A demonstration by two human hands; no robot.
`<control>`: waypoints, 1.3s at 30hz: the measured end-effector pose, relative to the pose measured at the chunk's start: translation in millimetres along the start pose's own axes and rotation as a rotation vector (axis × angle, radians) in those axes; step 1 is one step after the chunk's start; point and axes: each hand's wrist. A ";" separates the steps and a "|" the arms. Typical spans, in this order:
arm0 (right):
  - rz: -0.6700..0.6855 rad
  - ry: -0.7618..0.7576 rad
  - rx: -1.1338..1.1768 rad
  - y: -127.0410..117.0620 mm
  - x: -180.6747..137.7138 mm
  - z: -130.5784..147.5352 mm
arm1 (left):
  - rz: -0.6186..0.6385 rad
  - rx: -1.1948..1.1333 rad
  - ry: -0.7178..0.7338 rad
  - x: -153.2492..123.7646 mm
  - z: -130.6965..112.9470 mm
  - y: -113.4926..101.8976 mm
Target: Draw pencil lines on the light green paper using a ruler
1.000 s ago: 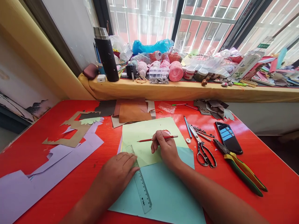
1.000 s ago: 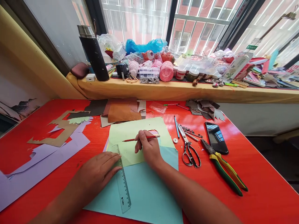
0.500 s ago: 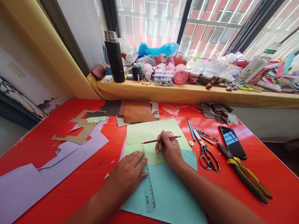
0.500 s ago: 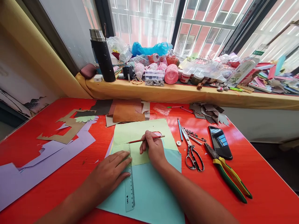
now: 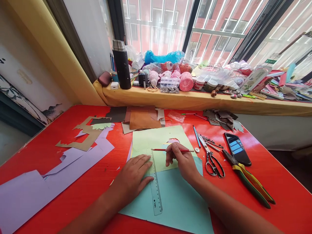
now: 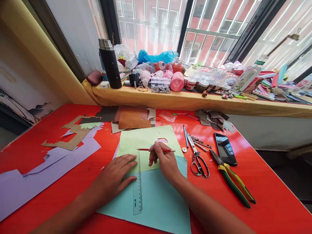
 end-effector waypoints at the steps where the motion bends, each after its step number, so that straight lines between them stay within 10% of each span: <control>1: 0.003 0.000 -0.010 -1.9 -3.0 -1.4 | 0.003 -0.005 -0.006 0.3 0.1 0.9; 39: -0.087 0.063 -0.117 -15.5 -14.0 -15.7 | 0.071 -0.107 -0.070 -0.5 4.0 0.9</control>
Point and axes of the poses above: each hand's wrist, its own x-axis towards the middle knuckle, its own y-axis out of the palm, z = x × y, and after that the axes turned 5 degrees about y, right-handed
